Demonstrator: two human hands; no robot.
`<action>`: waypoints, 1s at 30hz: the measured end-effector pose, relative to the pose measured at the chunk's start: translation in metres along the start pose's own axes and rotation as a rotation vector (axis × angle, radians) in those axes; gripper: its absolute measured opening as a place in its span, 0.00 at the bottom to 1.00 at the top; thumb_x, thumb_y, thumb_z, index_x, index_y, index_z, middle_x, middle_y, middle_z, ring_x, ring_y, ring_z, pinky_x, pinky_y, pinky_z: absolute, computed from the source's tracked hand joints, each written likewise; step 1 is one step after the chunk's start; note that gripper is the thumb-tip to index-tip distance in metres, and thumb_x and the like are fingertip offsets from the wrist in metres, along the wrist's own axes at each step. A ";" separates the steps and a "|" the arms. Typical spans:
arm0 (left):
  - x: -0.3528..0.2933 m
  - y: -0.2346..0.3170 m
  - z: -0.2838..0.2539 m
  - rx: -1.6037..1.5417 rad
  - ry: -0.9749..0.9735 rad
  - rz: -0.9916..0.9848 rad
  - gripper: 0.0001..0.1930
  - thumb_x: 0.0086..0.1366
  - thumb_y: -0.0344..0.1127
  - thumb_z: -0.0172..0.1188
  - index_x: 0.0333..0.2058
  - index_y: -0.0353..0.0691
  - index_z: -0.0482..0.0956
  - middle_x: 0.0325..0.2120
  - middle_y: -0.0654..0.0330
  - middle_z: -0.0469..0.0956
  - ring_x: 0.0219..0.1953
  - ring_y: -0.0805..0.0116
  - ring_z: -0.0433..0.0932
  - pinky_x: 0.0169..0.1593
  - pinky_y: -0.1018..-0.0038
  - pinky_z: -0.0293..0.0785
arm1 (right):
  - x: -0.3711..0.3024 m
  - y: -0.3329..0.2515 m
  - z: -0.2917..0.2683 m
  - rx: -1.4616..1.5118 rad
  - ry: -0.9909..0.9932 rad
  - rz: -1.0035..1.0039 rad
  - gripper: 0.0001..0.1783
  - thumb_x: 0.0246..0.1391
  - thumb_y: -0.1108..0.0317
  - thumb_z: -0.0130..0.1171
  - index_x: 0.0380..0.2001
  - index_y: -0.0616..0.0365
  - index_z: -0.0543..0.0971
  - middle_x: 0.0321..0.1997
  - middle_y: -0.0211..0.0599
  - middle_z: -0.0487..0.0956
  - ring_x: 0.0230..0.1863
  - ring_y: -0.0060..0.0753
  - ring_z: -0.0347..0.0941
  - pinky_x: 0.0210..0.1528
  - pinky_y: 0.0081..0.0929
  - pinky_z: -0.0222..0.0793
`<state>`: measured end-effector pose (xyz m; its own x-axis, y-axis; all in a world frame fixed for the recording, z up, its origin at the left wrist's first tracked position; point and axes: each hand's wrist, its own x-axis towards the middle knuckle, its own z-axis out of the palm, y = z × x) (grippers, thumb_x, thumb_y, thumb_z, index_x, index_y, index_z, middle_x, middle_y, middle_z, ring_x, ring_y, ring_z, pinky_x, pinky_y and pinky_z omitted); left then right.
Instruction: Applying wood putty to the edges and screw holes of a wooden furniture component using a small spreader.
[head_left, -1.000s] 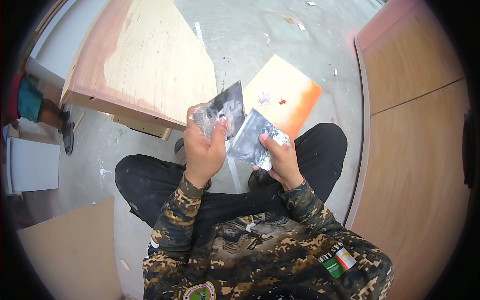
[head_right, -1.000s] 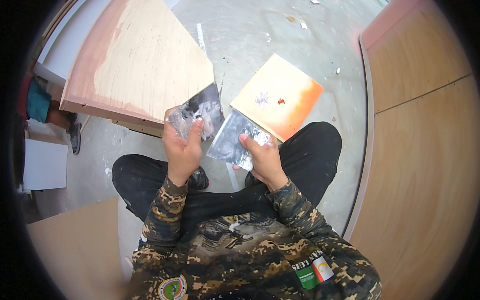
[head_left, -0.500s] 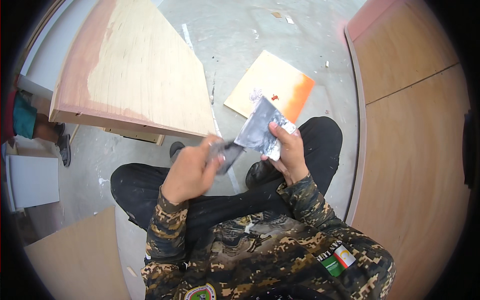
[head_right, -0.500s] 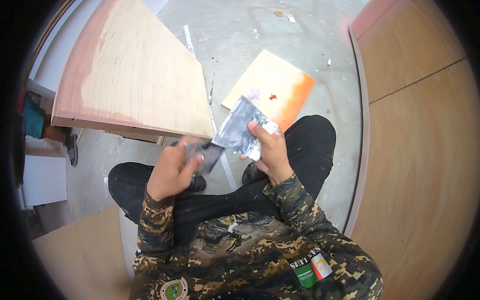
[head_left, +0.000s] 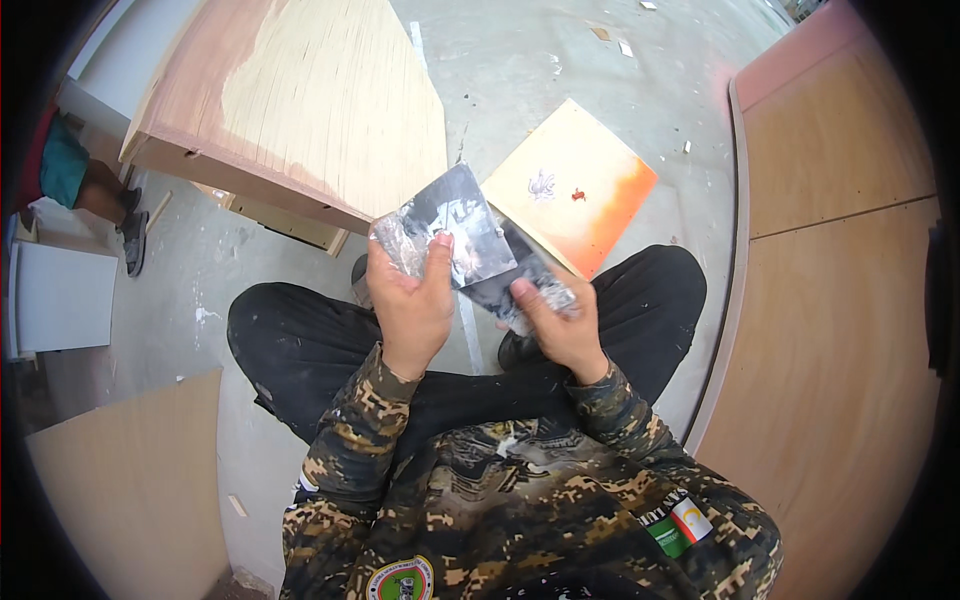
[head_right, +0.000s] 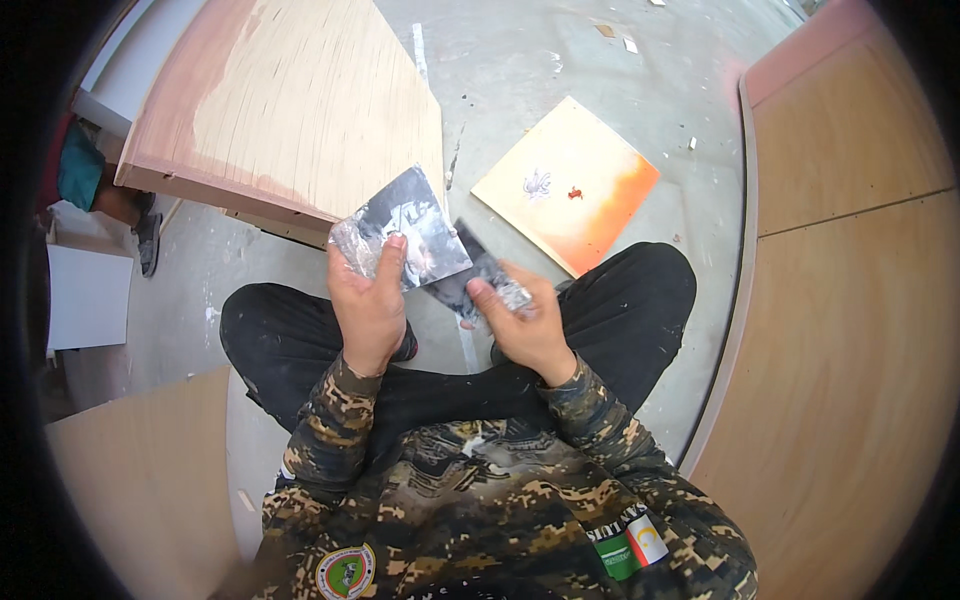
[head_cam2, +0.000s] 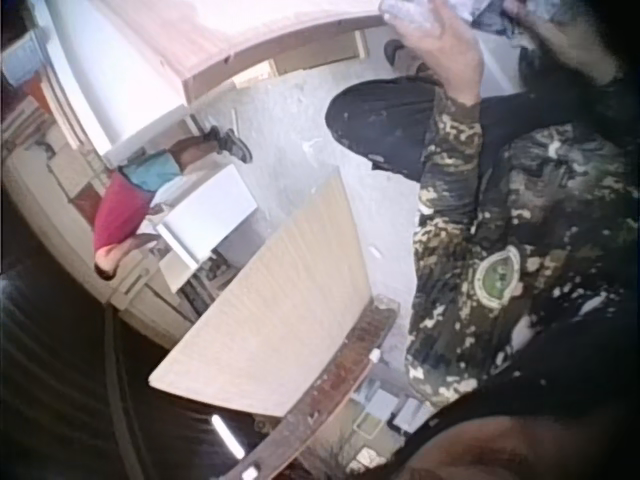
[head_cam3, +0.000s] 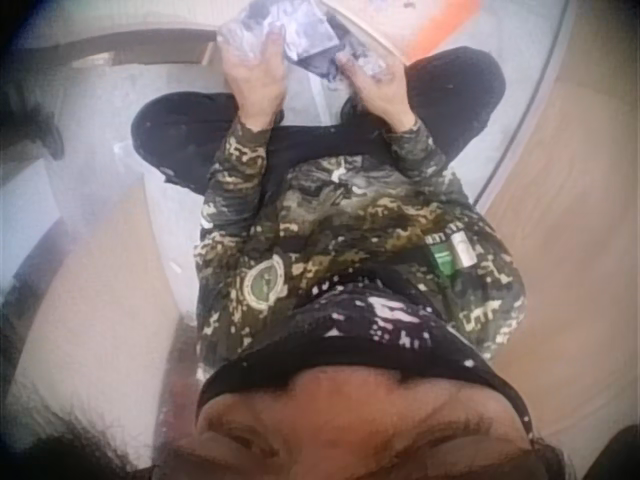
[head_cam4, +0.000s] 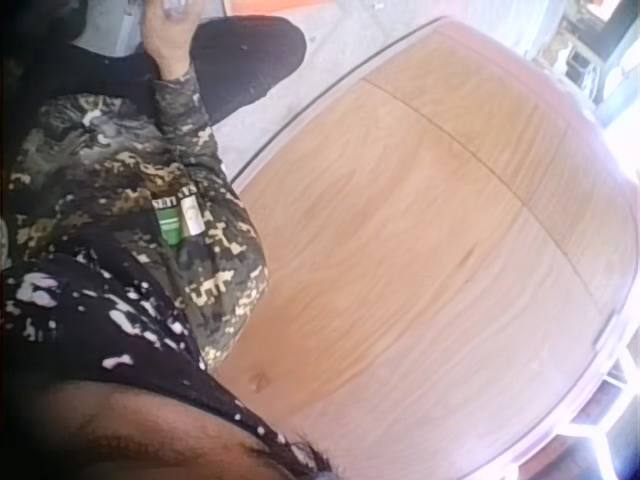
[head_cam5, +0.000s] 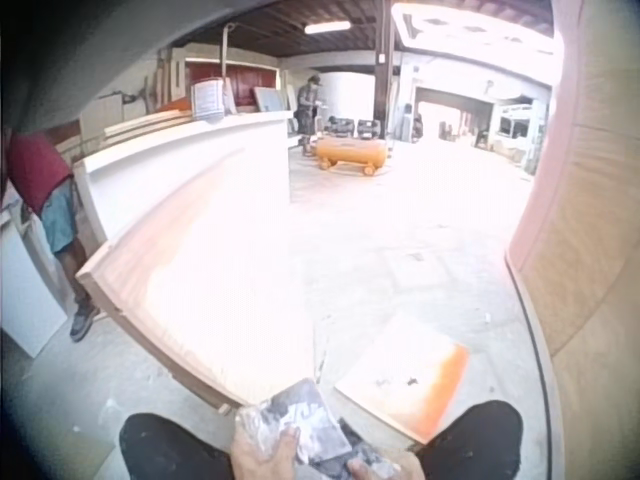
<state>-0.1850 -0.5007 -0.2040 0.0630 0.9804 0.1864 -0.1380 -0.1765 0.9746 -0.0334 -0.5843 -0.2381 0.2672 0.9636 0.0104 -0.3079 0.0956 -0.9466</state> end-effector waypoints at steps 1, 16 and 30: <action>0.000 0.000 -0.002 -0.005 0.005 0.016 0.15 0.67 0.24 0.59 0.51 0.30 0.69 0.43 0.56 0.78 0.44 0.74 0.76 0.50 0.76 0.73 | -0.002 0.000 -0.003 -0.164 -0.089 0.065 0.11 0.64 0.70 0.59 0.41 0.70 0.79 0.33 0.36 0.82 0.30 0.22 0.79 0.29 0.24 0.82; -0.015 0.002 0.012 0.143 -0.185 0.187 0.15 0.68 0.23 0.56 0.52 0.30 0.66 0.42 0.56 0.75 0.42 0.74 0.76 0.47 0.76 0.73 | -0.006 -0.005 -0.019 0.497 0.004 0.339 0.11 0.61 0.71 0.60 0.44 0.66 0.76 0.34 0.37 0.81 0.27 0.29 0.81 0.19 0.33 0.83; 0.015 -0.032 -0.039 0.104 -0.092 0.070 0.16 0.70 0.26 0.59 0.53 0.32 0.69 0.48 0.56 0.76 0.48 0.69 0.76 0.52 0.71 0.73 | -0.134 -0.116 -0.254 0.082 0.437 -0.378 0.26 0.56 0.69 0.62 0.54 0.74 0.69 0.40 0.56 0.81 0.26 0.46 0.83 0.16 0.33 0.82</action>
<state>-0.2184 -0.4768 -0.2372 0.1477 0.9541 0.2604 -0.0422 -0.2570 0.9655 0.1984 -0.7883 -0.2119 0.7186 0.6683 0.1920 -0.1833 0.4484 -0.8749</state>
